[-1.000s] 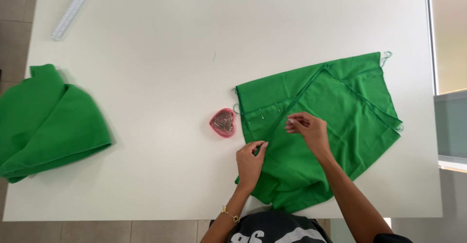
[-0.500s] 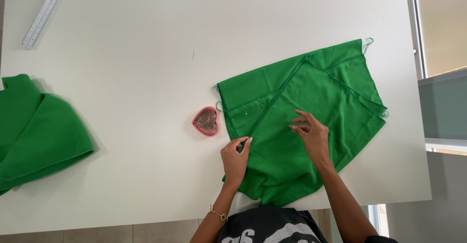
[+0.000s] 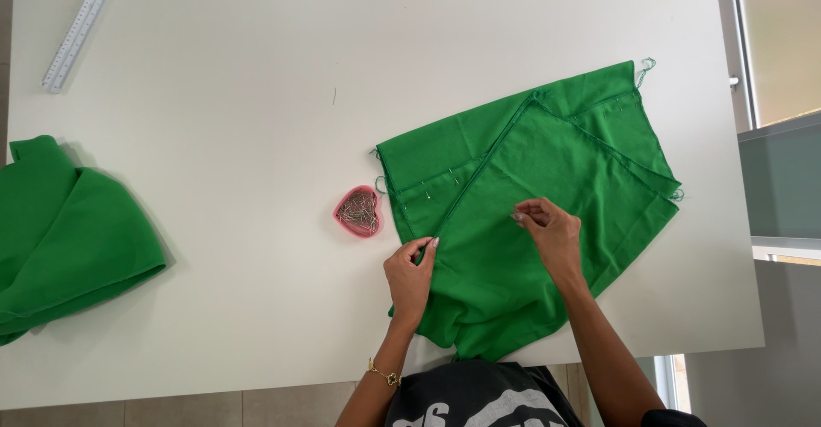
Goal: The person is pinning a fold in a piece of green fabric on a white table to prepare it for sewing.
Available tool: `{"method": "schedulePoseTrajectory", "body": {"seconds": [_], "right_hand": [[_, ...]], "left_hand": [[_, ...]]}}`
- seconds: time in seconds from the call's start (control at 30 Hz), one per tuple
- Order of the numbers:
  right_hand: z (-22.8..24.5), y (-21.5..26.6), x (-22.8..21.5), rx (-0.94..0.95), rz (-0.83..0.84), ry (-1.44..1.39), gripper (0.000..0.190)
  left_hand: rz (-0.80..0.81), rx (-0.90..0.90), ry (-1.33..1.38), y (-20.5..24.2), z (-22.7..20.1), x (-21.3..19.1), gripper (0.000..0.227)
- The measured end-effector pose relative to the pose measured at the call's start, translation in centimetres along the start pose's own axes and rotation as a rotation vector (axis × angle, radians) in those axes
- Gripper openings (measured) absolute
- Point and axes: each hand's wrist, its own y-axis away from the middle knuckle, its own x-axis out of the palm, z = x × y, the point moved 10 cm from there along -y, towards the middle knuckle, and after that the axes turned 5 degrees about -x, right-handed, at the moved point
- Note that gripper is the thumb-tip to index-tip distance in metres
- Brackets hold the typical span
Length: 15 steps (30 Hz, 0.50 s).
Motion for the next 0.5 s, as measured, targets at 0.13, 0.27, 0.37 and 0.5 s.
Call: {"method": "schedulePoseTrajectory", "body": {"seconds": [0.13, 0.27, 0.37, 0.5], "right_hand": [[0.7, -0.1, -0.5, -0.011, -0.016, 0.025, 0.016], [4.4, 0.9, 0.2, -0.205, -0.045, 0.147, 0.017], [5.6, 2.8, 4.6, -0.174, 0.036, 0.015, 0.02], [3.3, 4.8, 11.1, -0.059, 0.206, -0.24, 0.034]], "left_hand": [[0.003, -0.012, 0.01, -0.1, -0.2, 0.0, 0.016], [-0.006, -0.017, 0.018, 0.0, -0.4, -0.2, 0.015], [-0.004, -0.031, 0.03, 0.1, -0.8, -0.2, 0.016], [0.01, -0.045, 0.028, 0.1, -1.4, -0.2, 0.015]]}}
